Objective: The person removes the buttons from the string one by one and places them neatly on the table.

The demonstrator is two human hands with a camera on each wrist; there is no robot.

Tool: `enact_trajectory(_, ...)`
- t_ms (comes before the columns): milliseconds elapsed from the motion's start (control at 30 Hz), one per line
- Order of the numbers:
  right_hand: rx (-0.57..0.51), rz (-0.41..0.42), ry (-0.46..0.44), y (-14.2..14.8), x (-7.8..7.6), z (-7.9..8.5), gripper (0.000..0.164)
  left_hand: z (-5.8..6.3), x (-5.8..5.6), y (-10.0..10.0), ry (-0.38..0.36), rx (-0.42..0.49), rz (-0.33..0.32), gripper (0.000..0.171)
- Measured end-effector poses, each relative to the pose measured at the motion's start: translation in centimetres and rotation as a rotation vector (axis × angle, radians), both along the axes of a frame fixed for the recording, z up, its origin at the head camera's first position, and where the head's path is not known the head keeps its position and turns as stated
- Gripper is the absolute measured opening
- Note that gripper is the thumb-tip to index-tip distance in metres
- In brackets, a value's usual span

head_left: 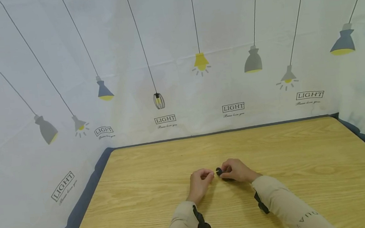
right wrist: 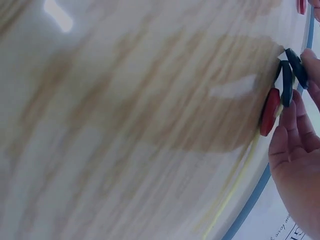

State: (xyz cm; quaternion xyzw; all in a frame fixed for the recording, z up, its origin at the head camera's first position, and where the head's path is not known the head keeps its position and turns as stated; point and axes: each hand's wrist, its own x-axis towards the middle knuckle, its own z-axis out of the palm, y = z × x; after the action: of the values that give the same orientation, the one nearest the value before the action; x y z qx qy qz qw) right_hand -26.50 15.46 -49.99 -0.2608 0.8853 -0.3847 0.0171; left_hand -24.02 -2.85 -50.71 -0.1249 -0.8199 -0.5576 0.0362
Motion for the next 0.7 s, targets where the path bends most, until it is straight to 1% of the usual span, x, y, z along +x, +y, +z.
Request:
enact_trajectory(167, 0.005, 0.011, 0.013, -0.07, 0.09, 0.10, 0.005, -0.09, -0.02, 0.01, 0.010, 0.008, -0.010, 0.013)
enact_trajectory(300, 0.022, 0.005, 0.030, -0.09, 0.09, 0.02, 0.006, -0.10, 0.00, -0.01, 0.013, 0.013, -0.013, 0.014)
enact_trajectory(700, -0.004, -0.059, 0.054, -0.11, -0.03, -0.38, 0.004, -0.63, -0.03, 0.04, 0.004, 0.014, -0.019, 0.013)
